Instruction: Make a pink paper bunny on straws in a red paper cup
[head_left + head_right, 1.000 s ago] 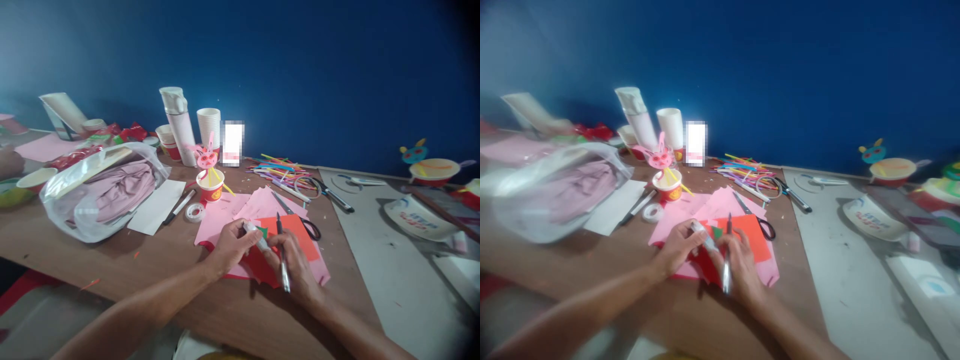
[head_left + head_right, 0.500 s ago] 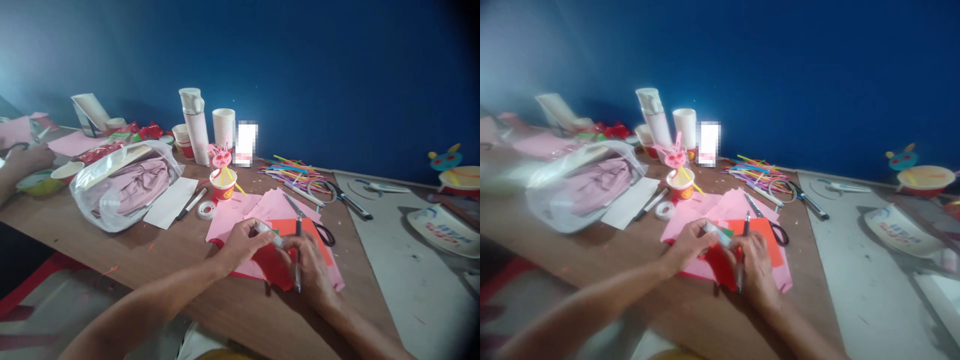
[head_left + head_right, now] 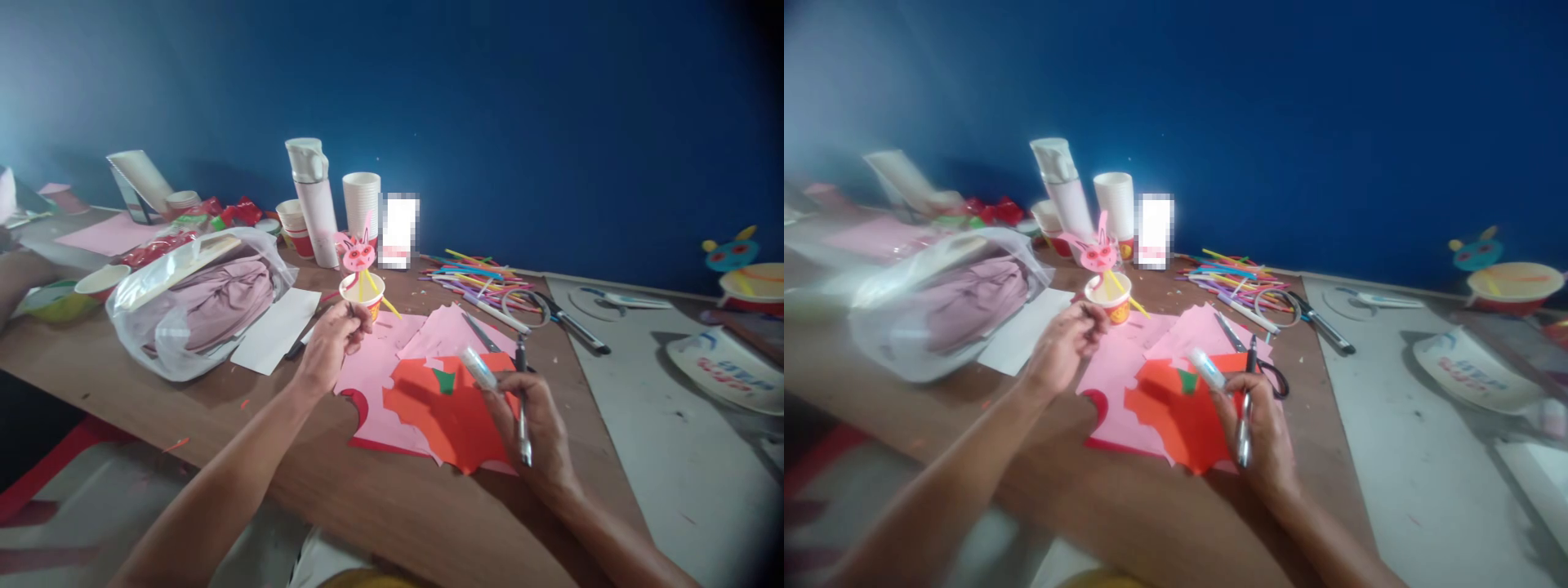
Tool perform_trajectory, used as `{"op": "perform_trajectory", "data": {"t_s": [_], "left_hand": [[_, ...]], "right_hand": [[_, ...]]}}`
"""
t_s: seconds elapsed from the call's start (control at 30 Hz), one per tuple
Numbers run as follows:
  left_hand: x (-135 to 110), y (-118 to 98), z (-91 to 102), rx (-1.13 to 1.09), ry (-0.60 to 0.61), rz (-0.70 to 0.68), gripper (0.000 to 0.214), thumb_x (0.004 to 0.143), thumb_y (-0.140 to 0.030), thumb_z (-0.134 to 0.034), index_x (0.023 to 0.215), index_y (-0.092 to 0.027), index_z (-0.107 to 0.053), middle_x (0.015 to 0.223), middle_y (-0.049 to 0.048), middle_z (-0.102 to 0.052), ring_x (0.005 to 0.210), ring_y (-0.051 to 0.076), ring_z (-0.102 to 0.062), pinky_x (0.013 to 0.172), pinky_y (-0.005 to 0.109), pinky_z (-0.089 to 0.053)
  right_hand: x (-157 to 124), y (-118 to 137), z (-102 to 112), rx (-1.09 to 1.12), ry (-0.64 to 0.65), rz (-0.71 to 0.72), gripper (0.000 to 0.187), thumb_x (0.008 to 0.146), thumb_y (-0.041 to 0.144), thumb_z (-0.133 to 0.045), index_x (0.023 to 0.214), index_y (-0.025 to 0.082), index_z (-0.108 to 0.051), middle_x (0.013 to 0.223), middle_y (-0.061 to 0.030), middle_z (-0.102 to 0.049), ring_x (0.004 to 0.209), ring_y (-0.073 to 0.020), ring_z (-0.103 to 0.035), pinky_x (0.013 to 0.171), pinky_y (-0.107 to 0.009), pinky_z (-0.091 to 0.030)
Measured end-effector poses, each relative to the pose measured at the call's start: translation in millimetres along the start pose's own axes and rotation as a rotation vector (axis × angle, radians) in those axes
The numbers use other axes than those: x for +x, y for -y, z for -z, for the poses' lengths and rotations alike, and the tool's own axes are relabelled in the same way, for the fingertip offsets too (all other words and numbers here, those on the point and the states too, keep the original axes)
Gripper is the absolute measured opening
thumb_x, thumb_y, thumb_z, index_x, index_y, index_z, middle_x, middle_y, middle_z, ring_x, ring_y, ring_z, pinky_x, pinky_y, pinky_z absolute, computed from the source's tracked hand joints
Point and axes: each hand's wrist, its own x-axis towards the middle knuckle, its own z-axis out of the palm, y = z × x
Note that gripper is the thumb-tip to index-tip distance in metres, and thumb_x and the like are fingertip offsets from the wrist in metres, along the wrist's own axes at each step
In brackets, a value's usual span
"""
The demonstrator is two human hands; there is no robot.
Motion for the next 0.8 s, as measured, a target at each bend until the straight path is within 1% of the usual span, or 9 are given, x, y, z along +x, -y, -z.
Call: {"op": "perform_trajectory", "data": {"t_s": [0.1,0.2,0.3,0.37,0.47,0.6,0.67,0.73,0.8], "left_hand": [[-3.4,0.5,-0.9,0.066,0.068,0.005,0.008,0.074,-0.019,-0.051,0.08,-0.015,-0.055,0.07,-0.0006,-0.054,0.053,0.005,-0.044,0.043,0.015,-0.027],[-8.3,0.0,-3.3,0.149,0.153,0.004,0.017,0.079,-0.028,-0.053,0.09,-0.016,-0.057,0.07,-0.0002,-0.054,0.054,0.006,-0.047,0.043,0.017,-0.029],[-10.9,-1.0,-5.2,0.244,0.192,0.019,0.023,0.081,-0.031,-0.053,0.096,-0.015,-0.058,0.058,-0.0047,-0.044,0.047,0.005,-0.039,0.043,0.018,-0.027],[-10.9,-0.5,-6.5,0.285,0.209,0.039,0.025,0.08,-0.031,-0.054,0.098,-0.015,-0.058,0.055,-0.0071,-0.037,0.044,0.004,-0.032,0.042,0.018,-0.024],[-11.7,4.9,-10.9,0.316,0.233,0.067,0.026,0.076,-0.029,-0.058,0.098,-0.015,-0.058,0.057,-0.0073,-0.037,0.044,0.003,-0.03,0.041,0.018,-0.021],[-22.4,22.3,-27.4,0.286,0.257,0.104,0.021,0.076,-0.031,-0.057,0.087,-0.013,-0.061,0.049,-0.0086,-0.033,0.041,0.003,-0.027,0.04,0.018,-0.02],[-31.4,32.5,-39.2,0.267,0.284,0.13,0.025,0.077,-0.033,-0.057,0.089,-0.012,-0.063,0.048,-0.0082,-0.033,0.042,0.004,-0.026,0.041,0.019,-0.02],[-40.0,40.3,-50.2,0.25,0.355,0.134,0.03,0.076,-0.034,-0.059,0.095,-0.012,-0.064,0.05,-0.0071,-0.037,0.044,0.004,-0.028,0.043,0.019,-0.021],[-46.3,43.9,-58.1,0.215,0.393,0.128,0.031,0.077,-0.037,-0.059,0.093,-0.011,-0.065,0.056,-0.0037,-0.045,0.049,0.005,-0.036,0.046,0.018,-0.028]], "right_hand": [[-0.8,0.9,-0.4,0.008,0.021,0.036,0.013,0.083,0.032,-0.056,0.086,0.022,-0.048,0.079,-0.0007,-0.058,0.065,-0.0135,-0.055,0.06,-0.025,-0.043],[0.4,2.0,-0.6,0.007,0.016,0.083,0.012,0.083,0.031,-0.055,0.086,0.022,-0.048,0.08,-0.0011,-0.058,0.069,-0.014,-0.057,0.063,-0.025,-0.044],[1.9,4.2,-0.4,-0.009,0.015,0.11,0.013,0.084,0.032,-0.055,0.085,0.022,-0.048,0.078,-0.0009,-0.058,0.067,-0.014,-0.057,0.061,-0.025,-0.045],[2.6,6.7,-0.2,-0.014,0.02,0.113,0.013,0.084,0.033,-0.054,0.085,0.022,-0.048,0.078,-0.001,-0.059,0.065,-0.0138,-0.057,0.06,-0.025,-0.045],[2.6,11.4,-0.1,-0.022,0.02,0.117,0.012,0.084,0.033,-0.053,0.084,0.022,-0.047,0.077,-0.0015,-0.059,0.065,-0.0142,-0.058,0.059,-0.025,-0.045],[-1.1,14.7,-1.9,-0.002,0.047,0.096,0.012,0.083,0.032,-0.054,0.085,0.022,-0.048,0.079,-0.0027,-0.059,0.068,-0.0156,-0.059,0.061,-0.027,-0.047],[-4.3,15.0,-3.7,0.047,0.073,0.058,0.013,0.083,0.032,-0.055,0.086,0.022,-0.047,0.081,-0.0027,-0.06,0.069,-0.016,-0.059,0.061,-0.027,-0.048],[-7.3,16.4,-5.5,0.09,0.09,0.024,0.013,0.083,0.033,-0.054,0.085,0.022,-0.047,0.079,-0.0023,-0.059,0.069,-0.0163,-0.059,0.061,-0.028,-0.048],[-9.7,19.7,-6.5,0.104,0.102,0.017,0.013,0.083,0.034,-0.054,0.081,0.022,-0.048,0.076,-0.0016,-0.059,0.067,-0.0163,-0.058,0.059,-0.027,-0.048]]}}
